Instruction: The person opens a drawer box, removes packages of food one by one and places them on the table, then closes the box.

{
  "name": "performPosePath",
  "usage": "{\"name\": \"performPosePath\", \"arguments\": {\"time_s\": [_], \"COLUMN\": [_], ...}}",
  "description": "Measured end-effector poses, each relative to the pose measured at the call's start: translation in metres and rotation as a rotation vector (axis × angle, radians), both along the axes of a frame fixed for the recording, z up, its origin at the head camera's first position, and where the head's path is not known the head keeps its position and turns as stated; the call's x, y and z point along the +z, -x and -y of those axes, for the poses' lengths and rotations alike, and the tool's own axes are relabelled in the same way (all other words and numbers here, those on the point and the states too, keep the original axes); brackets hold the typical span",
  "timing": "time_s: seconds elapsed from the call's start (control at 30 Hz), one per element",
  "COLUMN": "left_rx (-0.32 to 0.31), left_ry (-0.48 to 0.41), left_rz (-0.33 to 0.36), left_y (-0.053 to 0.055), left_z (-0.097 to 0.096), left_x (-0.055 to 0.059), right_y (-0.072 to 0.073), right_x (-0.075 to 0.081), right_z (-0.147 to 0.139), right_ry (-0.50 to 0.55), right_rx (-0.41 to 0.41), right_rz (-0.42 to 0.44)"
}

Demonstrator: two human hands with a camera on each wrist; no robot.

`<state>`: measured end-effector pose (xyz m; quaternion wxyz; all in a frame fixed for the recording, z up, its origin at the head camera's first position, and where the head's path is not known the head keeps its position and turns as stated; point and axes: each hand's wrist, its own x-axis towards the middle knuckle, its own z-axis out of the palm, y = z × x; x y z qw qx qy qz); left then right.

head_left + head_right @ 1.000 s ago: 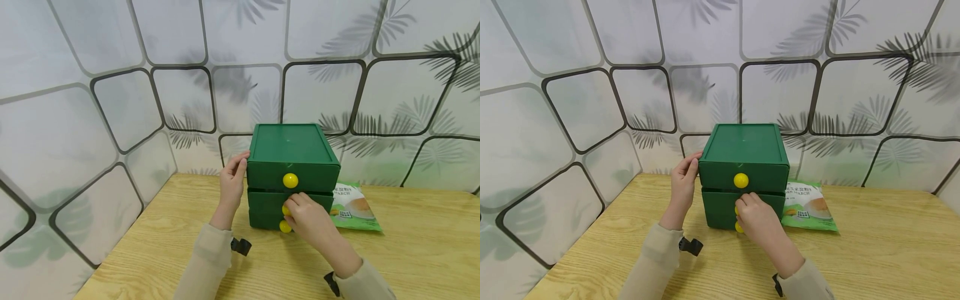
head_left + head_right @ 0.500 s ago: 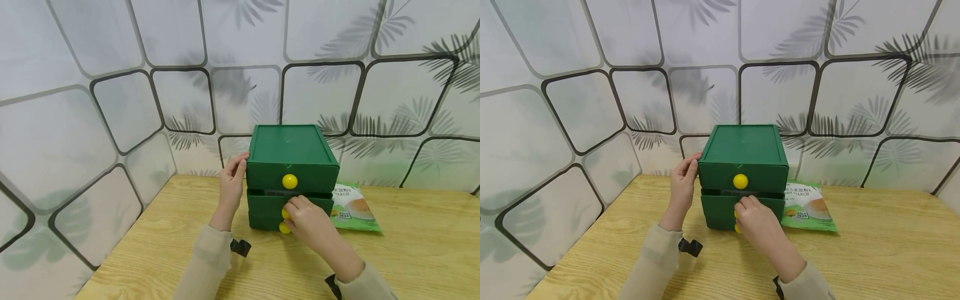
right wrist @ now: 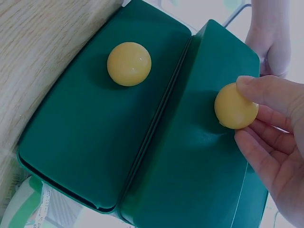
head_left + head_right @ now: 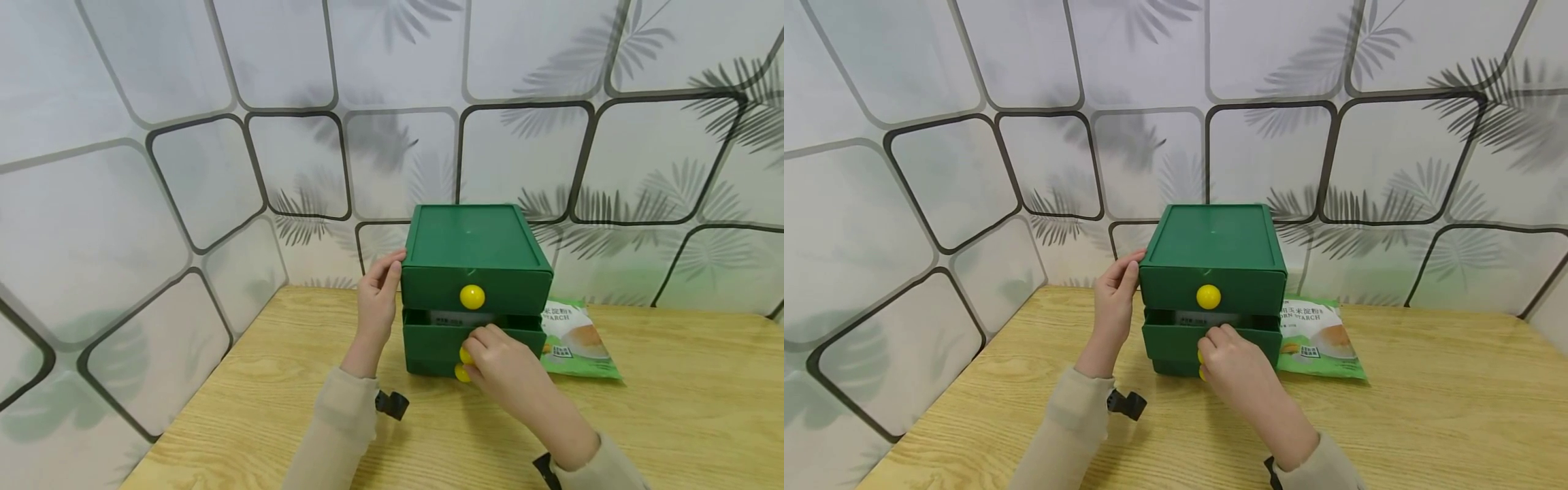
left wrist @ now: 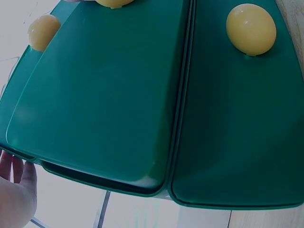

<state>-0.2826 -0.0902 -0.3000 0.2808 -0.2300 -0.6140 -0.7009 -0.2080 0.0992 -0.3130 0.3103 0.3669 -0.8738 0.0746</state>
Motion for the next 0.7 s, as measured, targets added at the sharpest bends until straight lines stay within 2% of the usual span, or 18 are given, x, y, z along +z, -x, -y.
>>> {"name": "performPosePath", "arguments": {"time_s": [0.7], "left_rx": [-0.011], "left_ry": [0.001], "left_rz": [0.011], "left_y": [-0.001], "left_z": [0.002], "left_x": [0.0], "right_y": [-0.011], "right_x": [0.001], "right_z": [0.0], "right_ry": [-0.018], "right_rx": [0.015], "right_rz": [0.02]}}
